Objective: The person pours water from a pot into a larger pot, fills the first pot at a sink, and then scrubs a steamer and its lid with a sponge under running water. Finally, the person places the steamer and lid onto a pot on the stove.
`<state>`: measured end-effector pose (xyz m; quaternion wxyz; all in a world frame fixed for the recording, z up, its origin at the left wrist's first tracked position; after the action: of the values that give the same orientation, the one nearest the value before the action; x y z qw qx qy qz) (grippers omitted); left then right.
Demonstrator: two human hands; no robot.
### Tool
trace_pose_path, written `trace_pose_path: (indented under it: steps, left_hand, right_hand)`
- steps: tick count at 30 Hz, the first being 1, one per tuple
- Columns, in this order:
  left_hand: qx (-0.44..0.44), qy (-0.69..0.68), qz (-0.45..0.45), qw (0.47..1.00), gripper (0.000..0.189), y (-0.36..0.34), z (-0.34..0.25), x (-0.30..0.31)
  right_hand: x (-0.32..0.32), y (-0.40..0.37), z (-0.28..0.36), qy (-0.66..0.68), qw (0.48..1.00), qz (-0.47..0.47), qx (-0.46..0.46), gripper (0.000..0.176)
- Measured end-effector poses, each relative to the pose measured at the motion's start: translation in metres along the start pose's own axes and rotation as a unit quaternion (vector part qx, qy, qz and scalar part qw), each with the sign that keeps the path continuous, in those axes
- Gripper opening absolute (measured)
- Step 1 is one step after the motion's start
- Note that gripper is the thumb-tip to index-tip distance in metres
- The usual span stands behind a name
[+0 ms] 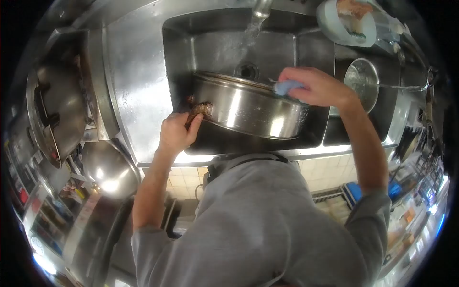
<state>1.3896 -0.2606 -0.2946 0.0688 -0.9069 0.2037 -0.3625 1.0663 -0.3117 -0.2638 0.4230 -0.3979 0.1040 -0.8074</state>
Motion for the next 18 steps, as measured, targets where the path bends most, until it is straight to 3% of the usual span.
trace_pose_path:
  steps: [6,15,18]
  left_hand:
    - [-0.023,0.001,-0.041,0.999,0.038,-0.005,-0.002,0.002]
    - [-0.016,0.011,-0.050,0.999,0.036,-0.001,-0.001,0.005]
    - [-0.030,0.006,-0.051,0.998,0.036,-0.004,0.001,0.003]
  right_hand:
    - [-0.007,-0.017,-0.012,-0.053,0.998,-0.001,-0.044,0.025]
    - [0.004,0.082,0.061,-0.067,0.995,-0.003,0.073,0.022]
    - [0.000,0.056,0.041,-0.051,0.998,0.018,0.015,0.022]
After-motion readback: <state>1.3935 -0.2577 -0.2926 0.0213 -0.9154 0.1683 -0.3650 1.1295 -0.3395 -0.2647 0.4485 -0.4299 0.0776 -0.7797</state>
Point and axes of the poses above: each hand's wrist, its own y-axis towards the middle knuckle, its own x-axis out of the back of the hand, z = x × y, the point moved 8 cm from there along y, towards the middle knuckle, and after that the axes turned 13 degrees about -y, right-handed, at the moved point
